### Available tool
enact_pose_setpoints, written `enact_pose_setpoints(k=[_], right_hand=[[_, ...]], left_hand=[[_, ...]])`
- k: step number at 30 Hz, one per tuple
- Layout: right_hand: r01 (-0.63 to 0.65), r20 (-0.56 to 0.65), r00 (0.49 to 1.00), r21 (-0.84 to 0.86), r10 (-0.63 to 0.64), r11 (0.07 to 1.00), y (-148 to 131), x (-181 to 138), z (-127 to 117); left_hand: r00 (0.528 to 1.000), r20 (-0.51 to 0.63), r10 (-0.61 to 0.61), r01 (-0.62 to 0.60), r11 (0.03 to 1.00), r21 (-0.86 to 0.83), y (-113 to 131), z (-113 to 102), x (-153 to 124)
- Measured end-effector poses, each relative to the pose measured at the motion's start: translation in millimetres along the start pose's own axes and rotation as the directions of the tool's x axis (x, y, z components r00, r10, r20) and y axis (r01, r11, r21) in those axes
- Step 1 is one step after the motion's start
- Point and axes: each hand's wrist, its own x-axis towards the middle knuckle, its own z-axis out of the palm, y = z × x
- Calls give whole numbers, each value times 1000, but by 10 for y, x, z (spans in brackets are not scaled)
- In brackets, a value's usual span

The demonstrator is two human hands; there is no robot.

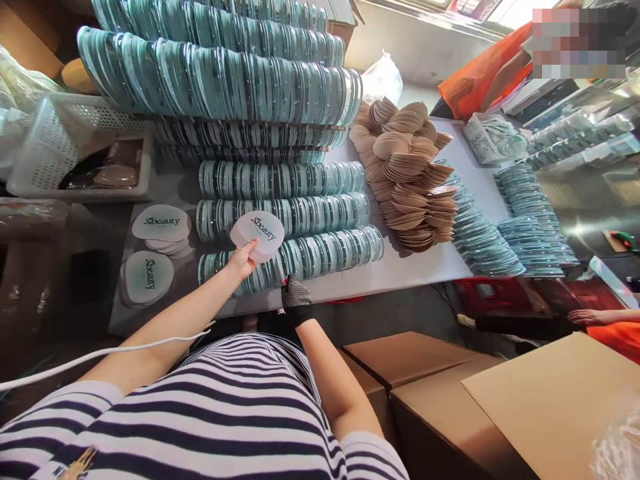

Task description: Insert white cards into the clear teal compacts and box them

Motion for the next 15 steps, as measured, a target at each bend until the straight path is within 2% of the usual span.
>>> enact_pose_setpoints(k=[4,7,10,13,15], right_hand=[[17,-34,999,2,-17,1000,3,105,89],[41,1,999,206,-42,978,13,159,142],[46,119,987,430,-107,902,55,143,141],[-64,305,934,655,-186,753,81,144,35],[-127,320,936,693,-145,710,78,207,-117]], left_hand=[[1000,-4,-6,6,1000,12,-8,-4,-9],[1000,4,-10,10,1000,18,-24,-15,-9],[1000,17,17,-18,1000,20,-47,-27,4],[999,4,44,-44,999,21,-65,-28,23],[999,1,45,-45,998,32,-70,-20,27]])
